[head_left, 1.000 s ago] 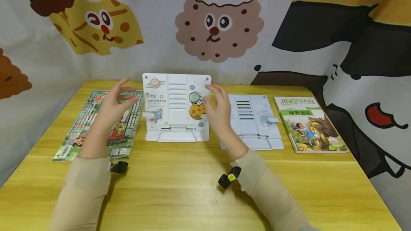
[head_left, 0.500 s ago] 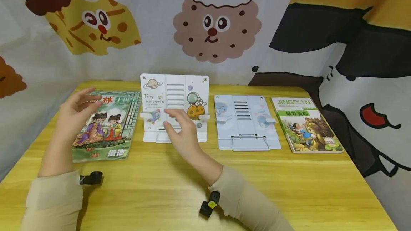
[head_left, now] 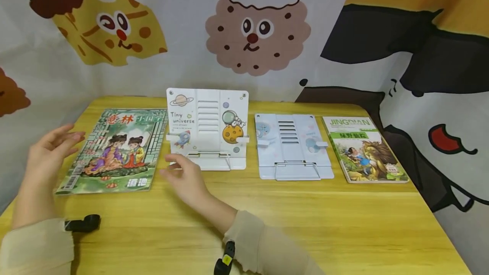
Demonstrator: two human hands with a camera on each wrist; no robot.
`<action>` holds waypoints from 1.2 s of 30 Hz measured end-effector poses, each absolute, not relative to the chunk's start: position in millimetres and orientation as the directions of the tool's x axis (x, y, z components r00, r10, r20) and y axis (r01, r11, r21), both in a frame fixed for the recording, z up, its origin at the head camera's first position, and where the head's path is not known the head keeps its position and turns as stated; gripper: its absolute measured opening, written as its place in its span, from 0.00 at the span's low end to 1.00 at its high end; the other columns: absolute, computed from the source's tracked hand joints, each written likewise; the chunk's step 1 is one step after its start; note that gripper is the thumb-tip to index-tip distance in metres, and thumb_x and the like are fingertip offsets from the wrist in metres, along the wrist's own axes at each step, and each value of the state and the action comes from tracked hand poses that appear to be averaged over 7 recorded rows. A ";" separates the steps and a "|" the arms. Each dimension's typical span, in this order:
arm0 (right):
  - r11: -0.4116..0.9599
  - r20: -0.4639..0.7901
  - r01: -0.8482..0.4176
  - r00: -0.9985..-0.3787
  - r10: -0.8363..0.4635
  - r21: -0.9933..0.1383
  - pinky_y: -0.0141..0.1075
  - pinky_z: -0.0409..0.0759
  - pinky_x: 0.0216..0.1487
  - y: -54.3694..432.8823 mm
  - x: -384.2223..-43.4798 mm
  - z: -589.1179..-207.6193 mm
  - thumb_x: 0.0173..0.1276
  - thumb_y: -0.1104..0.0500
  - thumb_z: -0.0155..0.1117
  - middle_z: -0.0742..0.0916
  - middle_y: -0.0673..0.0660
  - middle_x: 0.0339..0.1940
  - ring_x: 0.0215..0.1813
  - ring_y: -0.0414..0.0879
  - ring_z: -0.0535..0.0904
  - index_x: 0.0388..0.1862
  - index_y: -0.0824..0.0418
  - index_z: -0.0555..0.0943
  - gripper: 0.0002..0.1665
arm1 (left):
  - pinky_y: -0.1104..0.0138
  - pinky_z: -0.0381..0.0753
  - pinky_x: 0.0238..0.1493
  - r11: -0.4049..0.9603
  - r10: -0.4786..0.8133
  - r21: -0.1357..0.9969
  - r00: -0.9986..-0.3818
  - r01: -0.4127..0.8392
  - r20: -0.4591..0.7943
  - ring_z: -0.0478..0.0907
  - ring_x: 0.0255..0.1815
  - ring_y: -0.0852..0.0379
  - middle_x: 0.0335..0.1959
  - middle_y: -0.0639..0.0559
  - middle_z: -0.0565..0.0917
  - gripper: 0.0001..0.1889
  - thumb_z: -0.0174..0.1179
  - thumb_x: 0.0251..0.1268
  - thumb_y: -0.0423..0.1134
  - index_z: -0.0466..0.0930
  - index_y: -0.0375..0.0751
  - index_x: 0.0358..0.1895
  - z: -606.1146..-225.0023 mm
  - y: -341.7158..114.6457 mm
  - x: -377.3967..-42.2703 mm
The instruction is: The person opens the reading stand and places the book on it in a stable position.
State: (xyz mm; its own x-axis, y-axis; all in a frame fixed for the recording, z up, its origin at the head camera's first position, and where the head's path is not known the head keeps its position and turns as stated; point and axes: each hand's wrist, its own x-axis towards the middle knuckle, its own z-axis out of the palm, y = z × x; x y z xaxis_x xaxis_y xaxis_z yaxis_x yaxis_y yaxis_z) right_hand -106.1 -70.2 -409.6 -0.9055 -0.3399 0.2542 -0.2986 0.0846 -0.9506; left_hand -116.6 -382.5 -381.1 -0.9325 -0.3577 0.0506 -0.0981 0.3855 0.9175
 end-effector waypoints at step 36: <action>-0.040 -0.162 0.188 -0.924 -0.347 -0.981 0.35 0.72 0.57 -118.1 -94.6 -416.2 0.62 0.56 0.68 0.71 0.43 0.66 0.62 0.42 0.69 0.71 0.49 0.65 0.39 | 0.79 0.63 0.59 -0.134 -0.247 0.969 -0.940 -0.206 -0.234 0.59 0.67 0.62 0.54 0.66 0.70 0.39 0.60 0.66 0.42 0.49 0.51 0.77 -424.0 -417.7 -118.1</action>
